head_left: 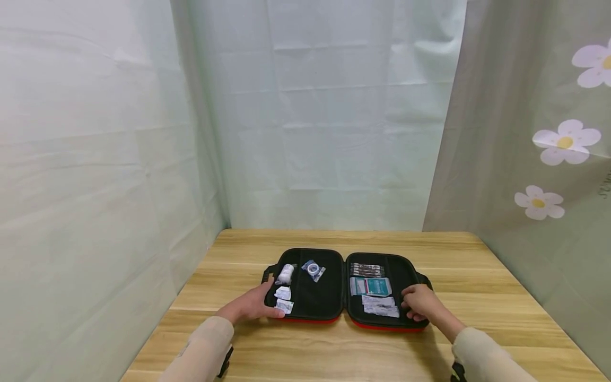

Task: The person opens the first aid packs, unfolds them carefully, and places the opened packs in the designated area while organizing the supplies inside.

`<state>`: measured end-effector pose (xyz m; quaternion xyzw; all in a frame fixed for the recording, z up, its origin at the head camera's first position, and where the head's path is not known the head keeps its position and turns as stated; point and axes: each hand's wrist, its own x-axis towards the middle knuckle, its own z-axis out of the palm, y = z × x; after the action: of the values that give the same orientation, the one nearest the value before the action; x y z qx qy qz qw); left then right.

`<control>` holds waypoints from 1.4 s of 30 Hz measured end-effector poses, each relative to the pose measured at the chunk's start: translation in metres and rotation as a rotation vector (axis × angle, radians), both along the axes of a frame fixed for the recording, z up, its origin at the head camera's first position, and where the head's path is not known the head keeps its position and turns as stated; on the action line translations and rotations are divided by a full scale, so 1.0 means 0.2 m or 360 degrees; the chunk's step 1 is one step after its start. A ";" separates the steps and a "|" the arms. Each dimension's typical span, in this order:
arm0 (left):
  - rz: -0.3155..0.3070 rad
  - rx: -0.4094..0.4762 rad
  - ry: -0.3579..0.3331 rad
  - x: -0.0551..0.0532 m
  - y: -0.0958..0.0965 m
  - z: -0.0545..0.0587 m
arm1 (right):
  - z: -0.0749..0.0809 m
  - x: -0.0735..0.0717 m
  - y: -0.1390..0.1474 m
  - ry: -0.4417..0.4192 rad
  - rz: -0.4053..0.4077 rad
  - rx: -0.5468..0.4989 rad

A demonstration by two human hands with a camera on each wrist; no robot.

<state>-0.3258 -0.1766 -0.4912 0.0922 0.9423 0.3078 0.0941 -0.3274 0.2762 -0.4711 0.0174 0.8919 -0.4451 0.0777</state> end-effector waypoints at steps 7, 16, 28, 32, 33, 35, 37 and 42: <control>-0.0012 0.0015 0.0008 0.00 0.00 0.00 | 0.04 -0.02 0.05 0.0101 0.0044 0.0073; -0.0002 0.0035 -0.0011 0.00 0.00 0.00 | 0.04 -0.04 0.08 0.0462 0.0130 0.0533; -0.0042 -0.0044 0.0166 -0.02 -0.08 0.06 | -0.01 -0.05 0.12 0.0589 0.0127 0.0581; 0.0010 -0.0044 0.0206 -0.04 -0.09 0.09 | -0.05 -0.06 0.13 0.0557 0.0140 0.0604; 0.0018 -0.0034 0.0214 -0.04 -0.09 0.10 | -0.06 -0.06 0.14 0.0550 0.0146 0.0616; 0.0010 -0.0034 0.0251 -0.04 -0.08 0.12 | -0.07 -0.06 0.14 0.0534 0.0158 0.0634; 0.0006 -0.0026 0.0277 -0.05 -0.07 0.13 | -0.09 -0.06 0.15 0.0510 0.0173 0.0645; 0.0037 -0.0012 0.0317 -0.06 -0.04 0.16 | -0.10 -0.04 0.16 0.0459 0.0188 0.0656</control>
<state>-0.3373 -0.1839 -0.4585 0.1111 0.9491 0.2946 -0.0032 -0.3357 0.3074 -0.4914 -0.0828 0.9651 -0.2465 -0.0296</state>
